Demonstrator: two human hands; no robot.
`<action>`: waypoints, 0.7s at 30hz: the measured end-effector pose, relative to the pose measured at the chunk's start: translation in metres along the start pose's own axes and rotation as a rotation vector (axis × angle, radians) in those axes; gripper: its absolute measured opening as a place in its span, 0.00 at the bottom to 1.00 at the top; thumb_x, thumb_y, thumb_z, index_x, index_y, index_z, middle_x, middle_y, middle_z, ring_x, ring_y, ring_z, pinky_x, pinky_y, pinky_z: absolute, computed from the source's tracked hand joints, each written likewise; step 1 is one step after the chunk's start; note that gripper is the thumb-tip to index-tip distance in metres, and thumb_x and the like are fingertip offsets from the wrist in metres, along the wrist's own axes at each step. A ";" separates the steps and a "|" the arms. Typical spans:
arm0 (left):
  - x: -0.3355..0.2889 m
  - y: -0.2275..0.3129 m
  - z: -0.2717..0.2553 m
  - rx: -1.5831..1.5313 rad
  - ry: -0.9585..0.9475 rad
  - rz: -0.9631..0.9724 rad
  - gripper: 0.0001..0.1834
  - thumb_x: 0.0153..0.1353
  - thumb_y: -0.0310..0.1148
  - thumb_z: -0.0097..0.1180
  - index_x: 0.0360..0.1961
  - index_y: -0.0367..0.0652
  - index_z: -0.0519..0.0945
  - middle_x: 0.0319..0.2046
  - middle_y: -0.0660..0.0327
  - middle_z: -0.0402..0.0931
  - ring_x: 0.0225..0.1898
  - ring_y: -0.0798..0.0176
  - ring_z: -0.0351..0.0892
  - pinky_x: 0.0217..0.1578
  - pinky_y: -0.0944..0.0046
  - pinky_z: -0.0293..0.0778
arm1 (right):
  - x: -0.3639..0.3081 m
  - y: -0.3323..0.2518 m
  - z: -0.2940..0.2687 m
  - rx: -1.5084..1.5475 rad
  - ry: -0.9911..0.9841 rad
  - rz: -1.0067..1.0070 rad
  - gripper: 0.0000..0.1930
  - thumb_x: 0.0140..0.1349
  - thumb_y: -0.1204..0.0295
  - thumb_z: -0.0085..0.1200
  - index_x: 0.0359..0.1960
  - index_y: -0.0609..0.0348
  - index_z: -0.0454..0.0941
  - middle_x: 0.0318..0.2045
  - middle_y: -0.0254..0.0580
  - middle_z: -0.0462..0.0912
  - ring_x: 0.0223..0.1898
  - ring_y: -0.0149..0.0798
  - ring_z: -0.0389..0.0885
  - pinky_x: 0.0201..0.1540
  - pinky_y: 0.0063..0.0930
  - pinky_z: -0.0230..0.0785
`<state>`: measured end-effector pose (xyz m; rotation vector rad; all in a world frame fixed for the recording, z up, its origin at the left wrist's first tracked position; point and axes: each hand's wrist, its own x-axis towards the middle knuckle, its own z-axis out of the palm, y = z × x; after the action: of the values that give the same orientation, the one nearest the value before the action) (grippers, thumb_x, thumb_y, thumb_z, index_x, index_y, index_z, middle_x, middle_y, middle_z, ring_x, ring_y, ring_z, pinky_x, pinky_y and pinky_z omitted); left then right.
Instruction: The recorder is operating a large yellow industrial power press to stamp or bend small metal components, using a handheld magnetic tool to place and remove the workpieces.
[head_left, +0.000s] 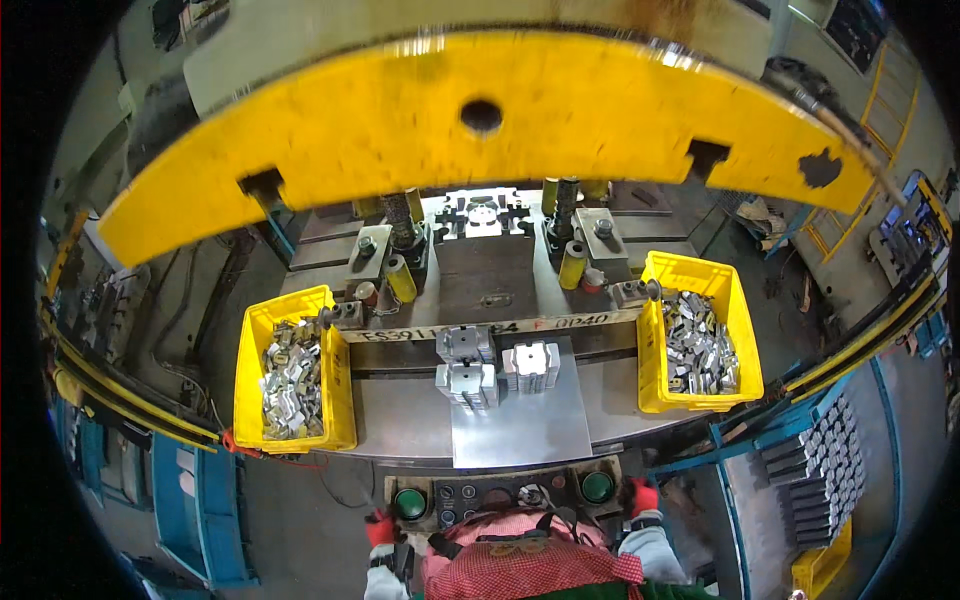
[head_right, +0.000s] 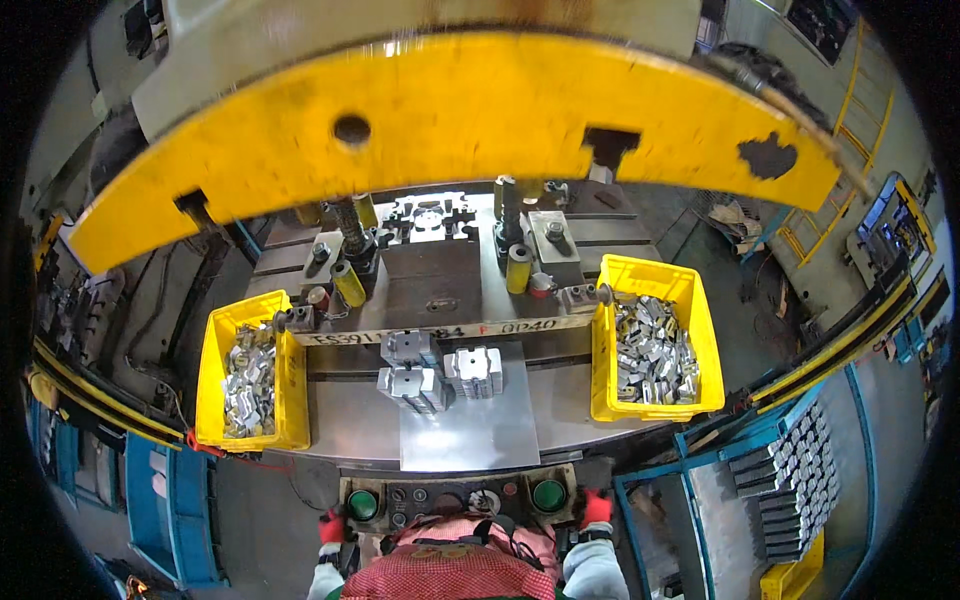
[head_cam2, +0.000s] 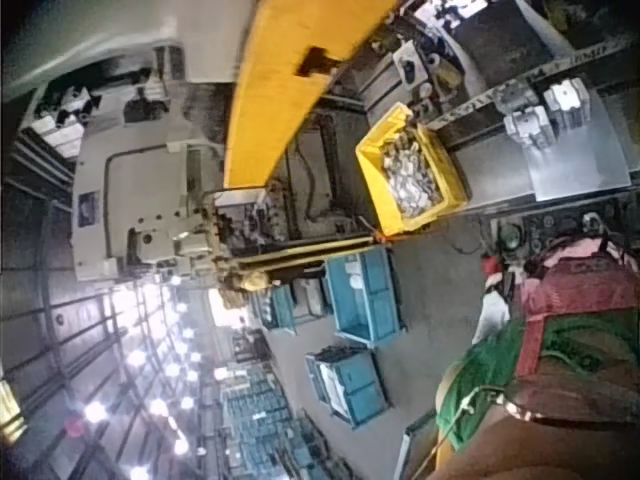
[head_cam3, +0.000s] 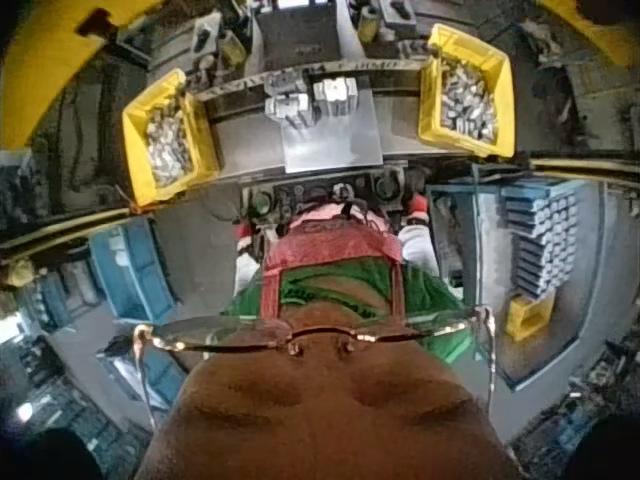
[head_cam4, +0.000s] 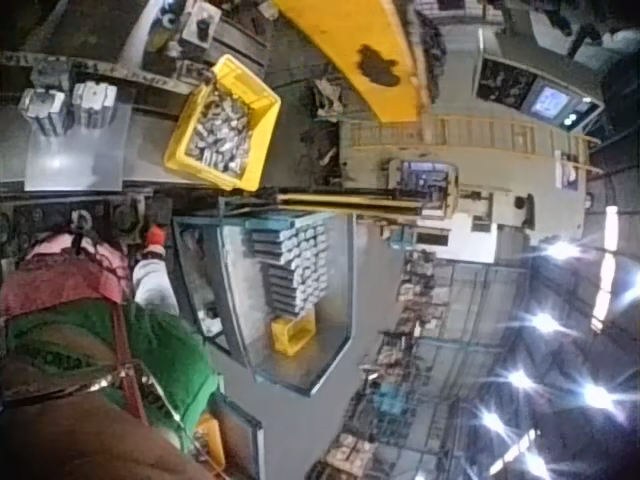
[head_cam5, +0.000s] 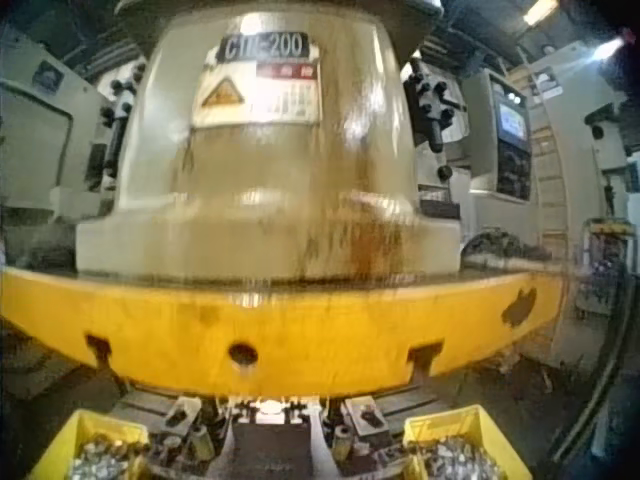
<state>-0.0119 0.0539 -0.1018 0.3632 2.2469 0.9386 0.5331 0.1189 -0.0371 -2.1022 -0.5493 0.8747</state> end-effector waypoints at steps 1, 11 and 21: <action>-0.046 0.046 -0.001 -0.396 0.029 -0.001 0.14 0.51 0.41 0.49 0.23 0.42 0.64 0.14 0.66 0.63 0.10 0.70 0.61 0.07 0.67 0.56 | 0.005 0.006 -0.019 0.201 0.172 -0.008 0.27 0.47 0.68 0.54 0.48 0.64 0.59 0.46 0.53 0.66 0.46 0.46 0.66 0.47 0.32 0.58; -0.084 0.380 -0.032 -0.242 -0.230 0.859 0.19 0.50 0.27 0.52 0.45 0.37 0.66 0.36 0.63 0.70 0.36 0.71 0.67 0.36 0.72 0.65 | -0.049 -0.351 0.036 0.400 -0.279 -0.883 0.21 0.52 0.71 0.47 0.48 0.65 0.62 0.38 0.43 0.72 0.40 0.32 0.68 0.44 0.22 0.59; -0.037 0.552 0.151 0.037 -0.615 0.620 0.14 0.46 0.41 0.58 0.29 0.43 0.77 0.25 0.68 0.73 0.25 0.74 0.67 0.29 0.69 0.65 | -0.052 -0.487 0.185 0.011 -0.639 -0.814 0.25 0.46 0.69 0.52 0.47 0.64 0.62 0.34 0.39 0.75 0.33 0.34 0.73 0.35 0.24 0.63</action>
<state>0.1172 0.5042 0.2299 1.2313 1.5963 0.9130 0.3182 0.4718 0.2847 -1.3278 -1.5775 1.0102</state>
